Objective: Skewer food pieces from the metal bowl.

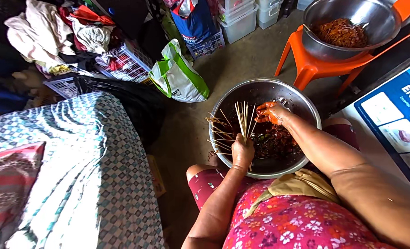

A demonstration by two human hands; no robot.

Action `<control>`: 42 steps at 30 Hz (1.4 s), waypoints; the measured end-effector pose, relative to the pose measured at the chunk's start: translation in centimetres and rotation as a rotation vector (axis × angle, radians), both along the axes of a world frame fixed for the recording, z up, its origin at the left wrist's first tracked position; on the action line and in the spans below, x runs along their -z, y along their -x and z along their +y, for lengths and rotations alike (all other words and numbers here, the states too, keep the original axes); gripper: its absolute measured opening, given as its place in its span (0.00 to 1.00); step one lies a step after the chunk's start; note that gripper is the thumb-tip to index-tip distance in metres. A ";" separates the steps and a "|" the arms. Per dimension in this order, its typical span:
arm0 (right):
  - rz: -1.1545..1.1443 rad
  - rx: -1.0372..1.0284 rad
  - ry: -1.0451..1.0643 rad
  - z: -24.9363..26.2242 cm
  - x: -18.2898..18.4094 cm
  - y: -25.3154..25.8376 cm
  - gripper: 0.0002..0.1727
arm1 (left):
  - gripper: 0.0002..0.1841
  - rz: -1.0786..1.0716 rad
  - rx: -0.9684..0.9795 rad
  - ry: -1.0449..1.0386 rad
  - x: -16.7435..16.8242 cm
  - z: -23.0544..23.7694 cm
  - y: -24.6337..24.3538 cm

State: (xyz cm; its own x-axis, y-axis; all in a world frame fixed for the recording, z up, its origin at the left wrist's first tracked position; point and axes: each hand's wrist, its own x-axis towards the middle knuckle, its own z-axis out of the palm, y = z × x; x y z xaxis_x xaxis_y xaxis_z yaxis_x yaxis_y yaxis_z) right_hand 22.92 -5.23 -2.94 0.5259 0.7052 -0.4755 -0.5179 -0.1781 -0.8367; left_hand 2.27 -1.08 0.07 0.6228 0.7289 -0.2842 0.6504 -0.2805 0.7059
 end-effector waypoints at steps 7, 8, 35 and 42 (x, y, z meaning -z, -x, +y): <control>0.092 -0.006 0.098 0.1 1.4 -0.4 0.11 | 0.12 -0.059 -0.019 -0.016 0.3 0.0 0.1; 0.129 -0.043 0.132 0.0 1.6 -0.6 0.12 | 0.12 -0.066 -0.024 -0.020 0.4 0.1 0.1; 0.144 0.026 -0.026 0.2 0.2 -0.8 0.13 | 0.13 -0.074 -0.004 0.023 0.3 0.6 0.2; 0.052 -0.118 0.022 -0.6 -0.8 -1.1 0.10 | 0.12 -0.071 -0.002 0.016 0.4 0.3 0.4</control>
State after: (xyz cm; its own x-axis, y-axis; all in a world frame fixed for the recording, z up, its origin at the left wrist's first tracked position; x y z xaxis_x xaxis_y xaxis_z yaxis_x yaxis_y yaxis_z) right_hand 23.98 -5.86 -2.17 0.4137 0.7498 -0.5164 -0.5347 -0.2589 -0.8044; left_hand 1.87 -0.77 -0.30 0.6406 0.7256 -0.2513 0.5990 -0.2675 0.7547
